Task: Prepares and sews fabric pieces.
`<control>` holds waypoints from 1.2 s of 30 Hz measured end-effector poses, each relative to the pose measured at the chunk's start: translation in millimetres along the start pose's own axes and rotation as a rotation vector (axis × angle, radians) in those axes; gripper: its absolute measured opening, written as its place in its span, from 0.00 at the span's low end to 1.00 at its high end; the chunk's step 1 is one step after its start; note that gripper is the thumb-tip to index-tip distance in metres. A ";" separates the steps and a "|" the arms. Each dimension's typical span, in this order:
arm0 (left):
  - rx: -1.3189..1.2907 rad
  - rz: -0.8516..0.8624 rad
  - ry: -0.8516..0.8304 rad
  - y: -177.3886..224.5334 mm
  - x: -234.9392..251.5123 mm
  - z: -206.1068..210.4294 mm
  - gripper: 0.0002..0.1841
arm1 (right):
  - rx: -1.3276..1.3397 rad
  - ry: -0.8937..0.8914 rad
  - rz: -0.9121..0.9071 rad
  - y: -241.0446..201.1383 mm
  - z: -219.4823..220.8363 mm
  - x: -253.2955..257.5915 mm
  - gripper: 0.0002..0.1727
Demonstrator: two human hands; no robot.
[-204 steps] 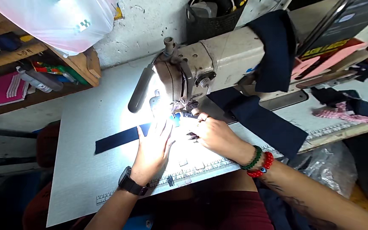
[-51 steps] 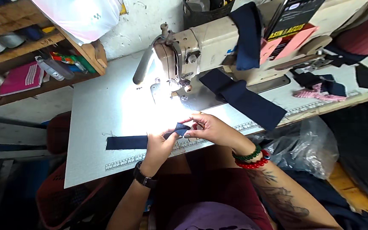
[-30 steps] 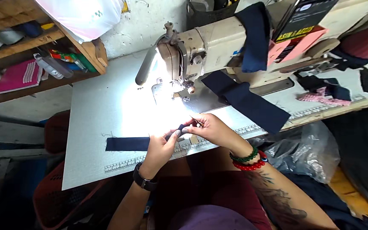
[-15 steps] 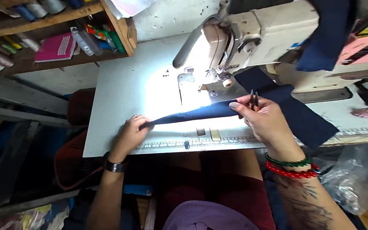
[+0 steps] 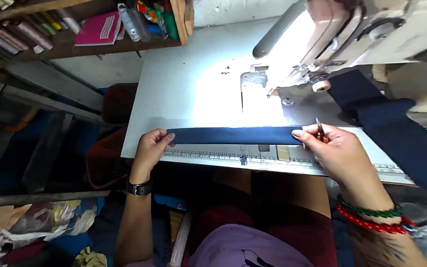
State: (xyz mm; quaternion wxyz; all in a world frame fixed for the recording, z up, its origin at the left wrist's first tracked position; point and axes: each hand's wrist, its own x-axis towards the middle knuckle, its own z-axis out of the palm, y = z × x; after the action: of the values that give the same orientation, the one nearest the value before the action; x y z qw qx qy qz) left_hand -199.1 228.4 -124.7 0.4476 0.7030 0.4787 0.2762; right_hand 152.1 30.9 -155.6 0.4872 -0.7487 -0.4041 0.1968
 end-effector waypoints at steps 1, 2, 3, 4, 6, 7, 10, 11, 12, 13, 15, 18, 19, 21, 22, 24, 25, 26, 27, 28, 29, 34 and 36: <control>0.054 0.016 0.028 -2.1 -3.4 -0.6 0.07 | -0.034 -0.008 -0.008 -0.5 0.9 -3.5 0.11; 0.118 0.036 0.052 -4.4 -6.6 -1.7 0.08 | -0.065 -0.019 -0.014 -1.3 1.8 -7.5 0.12; 0.184 0.046 0.075 -6.1 -9.8 -3.1 0.09 | -0.098 -0.039 -0.017 -1.8 2.7 -11.6 0.13; 0.253 0.059 0.100 -8.4 -12.4 -5.1 0.09 | -0.133 -0.061 -0.017 -1.9 4.4 -15.5 0.15; 0.359 0.064 0.131 -14.3 -16.4 -9.6 0.09 | -0.219 -0.103 -0.021 -1.9 9.5 -23.4 0.18; 0.400 0.062 0.140 -16.7 -17.3 -11.7 0.09 | -0.256 -0.116 -0.024 -2.7 12.3 -26.4 0.20; 0.447 0.056 0.145 -21.4 -19.0 -15.3 0.10 | -0.334 -0.114 -0.032 -4.7 18.6 -29.3 0.24; 0.449 0.059 0.145 -22.3 -19.0 -16.0 0.10 | -0.349 -0.112 -0.031 -4.8 19.5 -29.1 0.24; 0.448 0.061 0.143 -23.2 -19.1 -16.4 0.10 | -0.359 -0.109 -0.033 -4.7 19.9 -28.9 0.25; 0.444 0.062 0.139 -23.6 -19.2 -17.0 0.09 | -0.367 -0.106 -0.037 -3.7 20.2 -28.5 0.25; 0.428 0.061 0.128 -23.6 -19.3 -18.7 0.09 | -0.376 -0.102 -0.039 -2.1 20.7 -27.9 0.25; 0.418 0.075 0.119 -24.4 -19.4 -19.6 0.08 | -0.386 -0.104 -0.031 -2.9 20.9 -27.6 0.25; 0.418 0.077 0.115 -24.3 -19.2 -19.7 0.08 | -0.388 -0.106 -0.028 -2.7 20.7 -27.4 0.25; 0.425 0.081 0.108 -24.9 -19.0 -20.2 0.08 | -0.390 -0.107 -0.019 -1.2 20.1 -27.5 0.26; 0.427 0.086 0.106 -25.7 -18.9 -20.2 0.08 | -0.392 -0.107 -0.015 -0.7 19.8 -27.3 0.26; 0.422 0.090 0.102 -26.6 -19.5 -19.8 0.09 | -0.395 -0.108 -0.011 -0.6 19.0 -27.4 0.27; 0.419 0.089 0.099 -26.8 -19.6 -19.5 0.09 | -0.393 -0.105 -0.011 -0.7 18.7 -27.3 0.27; 0.420 0.091 0.097 -27.4 -19.6 -19.3 0.09 | -0.392 -0.104 -0.015 -0.9 18.6 -27.2 0.27; 0.418 0.094 0.094 -28.2 -19.9 -19.9 0.09 | -0.391 -0.107 -0.022 -1.5 19.1 -27.1 0.26; 0.419 0.097 0.089 -29.3 -20.2 -21.7 0.09 | -0.385 -0.110 -0.029 -3.2 20.6 -26.7 0.25; 0.424 0.102 0.083 -30.8 -19.7 -23.5 0.10 | -0.383 -0.115 -0.035 -5.9 21.7 -26.4 0.23; 0.402 0.150 0.052 -38.9 -8.6 -22.7 0.12 | -0.404 -0.082 -0.038 -12.1 21.6 -28.7 0.16; 0.396 0.157 0.060 -40.8 -7.3 -22.8 0.13 | -0.426 -0.066 -0.044 -10.0 22.4 -29.0 0.15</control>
State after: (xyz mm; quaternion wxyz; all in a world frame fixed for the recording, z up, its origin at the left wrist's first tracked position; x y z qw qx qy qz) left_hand -237.9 235.8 -150.8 0.2632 0.8040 0.4804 0.2314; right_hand 115.2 22.6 -159.6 0.3087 -0.8188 -0.4686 0.1208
